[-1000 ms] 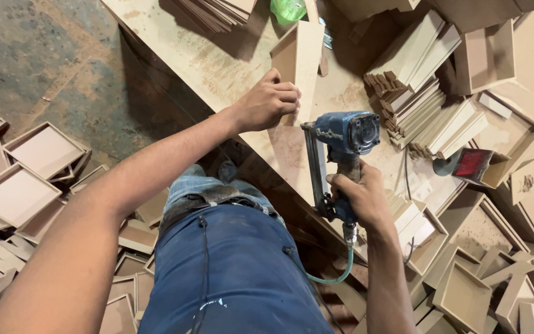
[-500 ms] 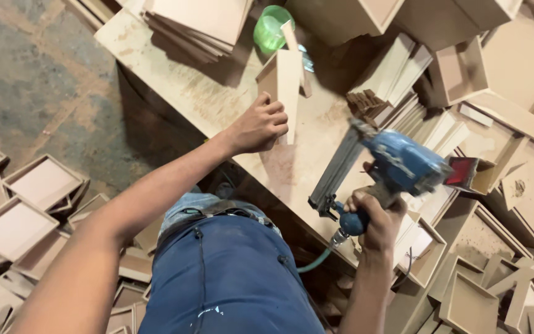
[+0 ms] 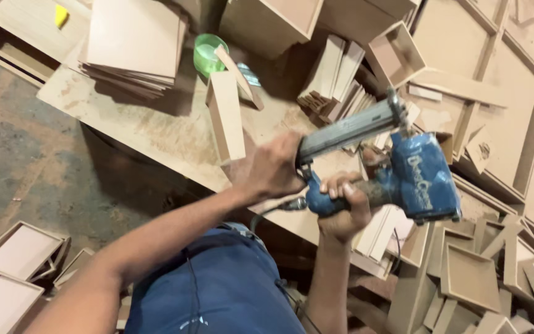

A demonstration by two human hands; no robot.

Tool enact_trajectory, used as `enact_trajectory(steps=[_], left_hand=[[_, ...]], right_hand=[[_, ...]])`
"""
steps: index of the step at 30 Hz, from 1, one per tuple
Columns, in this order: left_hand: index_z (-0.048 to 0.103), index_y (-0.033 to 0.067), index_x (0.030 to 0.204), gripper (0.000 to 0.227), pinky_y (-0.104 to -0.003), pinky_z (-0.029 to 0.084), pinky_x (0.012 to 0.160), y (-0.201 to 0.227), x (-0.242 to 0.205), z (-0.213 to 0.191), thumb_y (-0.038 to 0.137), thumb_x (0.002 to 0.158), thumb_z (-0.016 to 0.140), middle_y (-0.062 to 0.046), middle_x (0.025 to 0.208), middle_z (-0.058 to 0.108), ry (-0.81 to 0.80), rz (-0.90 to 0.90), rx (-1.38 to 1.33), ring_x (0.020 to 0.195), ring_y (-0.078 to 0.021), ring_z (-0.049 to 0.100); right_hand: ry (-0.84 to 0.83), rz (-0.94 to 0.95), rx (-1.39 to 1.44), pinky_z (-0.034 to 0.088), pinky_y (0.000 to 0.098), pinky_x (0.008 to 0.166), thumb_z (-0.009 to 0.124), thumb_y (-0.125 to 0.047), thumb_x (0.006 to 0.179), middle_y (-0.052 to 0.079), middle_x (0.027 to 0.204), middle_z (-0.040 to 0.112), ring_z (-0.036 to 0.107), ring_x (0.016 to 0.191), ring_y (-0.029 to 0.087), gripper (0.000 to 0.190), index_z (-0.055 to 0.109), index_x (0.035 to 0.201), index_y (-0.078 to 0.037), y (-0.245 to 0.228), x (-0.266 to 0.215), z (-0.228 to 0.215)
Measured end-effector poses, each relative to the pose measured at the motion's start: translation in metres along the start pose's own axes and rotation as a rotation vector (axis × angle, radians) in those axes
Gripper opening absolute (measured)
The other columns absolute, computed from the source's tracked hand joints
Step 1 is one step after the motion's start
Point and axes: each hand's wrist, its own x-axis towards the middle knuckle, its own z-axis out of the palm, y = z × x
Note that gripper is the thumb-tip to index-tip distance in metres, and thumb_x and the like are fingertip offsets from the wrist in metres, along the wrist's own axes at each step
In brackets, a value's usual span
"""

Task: The person assembles small wooden boxes by hand, aligning pre-cut wooden pieces and using a pneumatic nail gun to fasten them together. The person repeatedly picks up pieces, positions them, and nails the joints, then places completed boxes aside.

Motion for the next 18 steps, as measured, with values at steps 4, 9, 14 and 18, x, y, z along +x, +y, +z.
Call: enact_trajectory(steps=[4, 9, 14, 18], left_hand=[[0.059, -0.0003, 0.097, 0.04, -0.048, 0.054, 0.062, -0.004, 0.021, -0.006, 0.022, 0.071, 0.08, -0.02, 0.079, 0.064, 0.041, 0.037, 0.094, 0.068, -0.0385, 0.066], [0.063, 0.0065, 0.086, 0.022, -0.047, 0.054, 0.06, -0.006, -0.008, -0.046, 0.022, 0.077, 0.076, -0.017, 0.073, 0.067, -0.059, -0.15, 0.215, 0.063, -0.0371, 0.067], [0.064, 0.0076, 0.088, 0.023, -0.05, 0.054, 0.061, -0.008, -0.087, -0.082, 0.027, 0.08, 0.074, -0.016, 0.076, 0.069, -0.112, -0.357, 0.296, 0.069, -0.0395, 0.068], [0.067, 0.0051, 0.091, 0.043, -0.05, 0.054, 0.068, -0.022, -0.091, -0.102, 0.042, 0.073, 0.081, -0.017, 0.074, 0.071, -0.423, -0.635, 0.364, 0.075, -0.0389, 0.07]], right_hand=[[0.059, -0.056, 0.087, 0.048, 0.0368, 0.074, 0.062, -0.011, 0.085, 0.005, 0.079, 0.049, 0.051, 0.073, 0.018, 0.026, 0.057, 0.108, 0.0, 0.004, 0.023, -0.003], [0.054, 0.046, 0.3, 0.046, 0.0294, 0.068, 0.064, -0.008, 0.083, 0.003, 0.071, 0.049, 0.049, 0.065, 0.013, 0.043, 0.067, 0.124, 0.004, -0.001, 0.052, -0.033], [0.003, 0.21, 0.443, 0.046, 0.0304, 0.071, 0.06, -0.01, 0.09, 0.003, 0.075, 0.047, 0.048, 0.07, 0.014, 0.015, 0.051, 0.078, -0.008, 0.036, 0.055, -0.072], [0.036, 0.406, 0.578, 0.046, 0.035, 0.075, 0.058, -0.012, 0.09, 0.005, 0.076, 0.044, 0.047, 0.073, 0.018, 0.012, 0.057, 0.082, -0.004, 0.075, 0.037, -0.075]])
